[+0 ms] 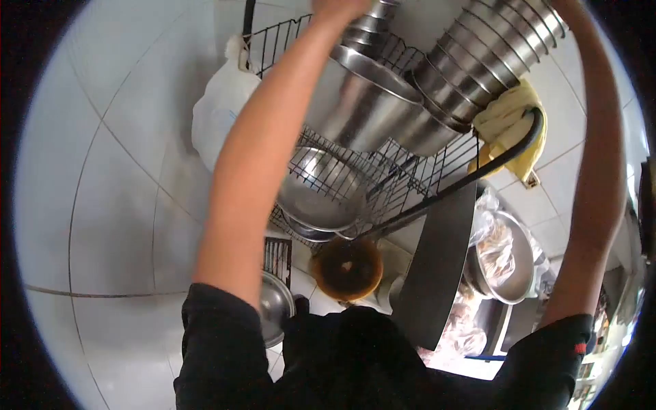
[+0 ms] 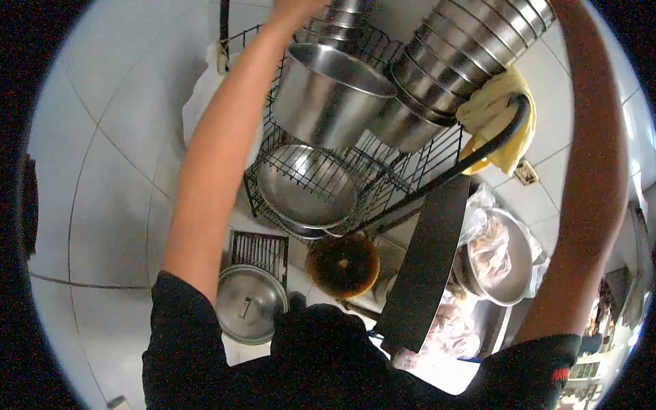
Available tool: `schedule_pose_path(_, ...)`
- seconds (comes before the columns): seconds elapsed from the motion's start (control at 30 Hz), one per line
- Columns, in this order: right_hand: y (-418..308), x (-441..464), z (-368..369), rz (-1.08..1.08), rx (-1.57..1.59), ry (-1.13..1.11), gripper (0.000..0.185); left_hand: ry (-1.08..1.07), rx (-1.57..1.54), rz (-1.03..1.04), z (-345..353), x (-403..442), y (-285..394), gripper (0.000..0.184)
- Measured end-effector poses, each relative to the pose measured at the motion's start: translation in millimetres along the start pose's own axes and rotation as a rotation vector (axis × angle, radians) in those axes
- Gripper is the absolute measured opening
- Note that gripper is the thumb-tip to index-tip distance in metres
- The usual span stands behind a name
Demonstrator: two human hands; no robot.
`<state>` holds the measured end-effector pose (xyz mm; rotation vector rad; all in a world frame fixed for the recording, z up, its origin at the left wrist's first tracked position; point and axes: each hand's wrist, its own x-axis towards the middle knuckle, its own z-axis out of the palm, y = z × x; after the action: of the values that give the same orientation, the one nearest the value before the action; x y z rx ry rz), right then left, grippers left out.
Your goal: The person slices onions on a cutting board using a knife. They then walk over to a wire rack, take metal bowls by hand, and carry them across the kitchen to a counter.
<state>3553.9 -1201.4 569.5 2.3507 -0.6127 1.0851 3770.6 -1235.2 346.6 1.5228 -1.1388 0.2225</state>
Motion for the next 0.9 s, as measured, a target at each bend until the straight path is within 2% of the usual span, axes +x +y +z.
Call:
schedule_pose_path(0.03,-20.0,-35.1,-16.5,-0.013,0.004,-0.001,0.022,0.12,-0.282,-0.006,-32.5,-20.0,5.9,0.076)
schedule_pose_path(0.07,-37.5,-69.3,-29.4,-0.011,0.006,-0.018,0.021,0.138,-0.397,0.074,-71.6,-47.8,22.4,0.071)
schedule_pose_path(0.13,-63.1,-130.3,-53.6,0.004,0.04,-0.08,0.019,0.044,-0.594,0.269,-123.3,-113.9,51.0,0.072)
schedule_pose_path(0.2,-73.9,-185.8,-73.2,0.084,0.111,-0.164,0.019,-0.178,-0.726,0.298,-166.1,-149.8,57.0,0.083)
schedule_pose_path(0.23,-87.5,-208.2,-78.5,0.027,0.146,-0.238,0.02,-0.29,-0.786,0.3,-187.5,-167.7,59.9,0.089)
schedule_pose_path(0.3,-108.7,-237.1,-75.6,-0.158,0.237,-0.442,0.023,-0.249,-0.582,0.501,-166.1,-217.0,35.3,0.081)
schedule_pose_path(0.33,-116.6,-250.2,-70.5,-0.256,0.29,-0.523,0.024,-0.31,-0.536,0.434,-168.1,-241.4,33.5,0.08)
schedule_pose_path(0.37,-130.4,-268.9,-65.4,-0.176,0.361,-0.573,0.024,-0.298,-0.617,0.322,-164.8,-261.2,36.4,0.072)
schedule_pose_path(0.43,-140.8,-293.4,-52.5,-0.316,0.392,-0.659,0.024,-0.344,-0.599,0.335,-167.7,-279.9,35.5,0.063)
schedule_pose_path(0.53,-150.0,-325.2,-37.0,-0.413,0.382,-0.612,0.025,-0.589,-0.34,0.564,-179.2,-281.8,35.0,0.047)
schedule_pose_path(0.63,-157.0,-336.5,-33.1,-0.478,0.391,-0.51,0.024,-0.843,-0.317,0.537,-170.5,-283.8,33.3,0.035)
schedule_pose_path(0.67,-159.8,-338.0,-33.8,-0.495,0.369,-0.487,0.022,-0.889,-0.286,0.59,-168.6,-278.7,34.7,0.028)
schedule_pose_path(0.77,-161.1,-342.4,-37.5,-0.515,0.436,-0.531,0.035,-1.296,-0.353,0.315,-158.1,-264.8,51.1,0.027)
schedule_pose_path(0.8,-161.6,-342.9,-36.7,-0.52,0.418,-0.517,0.03,-1.41,-0.353,0.2,-150.7,-263.4,61.4,0.03)
schedule_pose_path(0.9,-164.3,-351.5,-33.0,-0.522,0.384,-0.498,0.021,-1.502,-0.215,0.125,-119.3,-286.5,68.2,0.029)
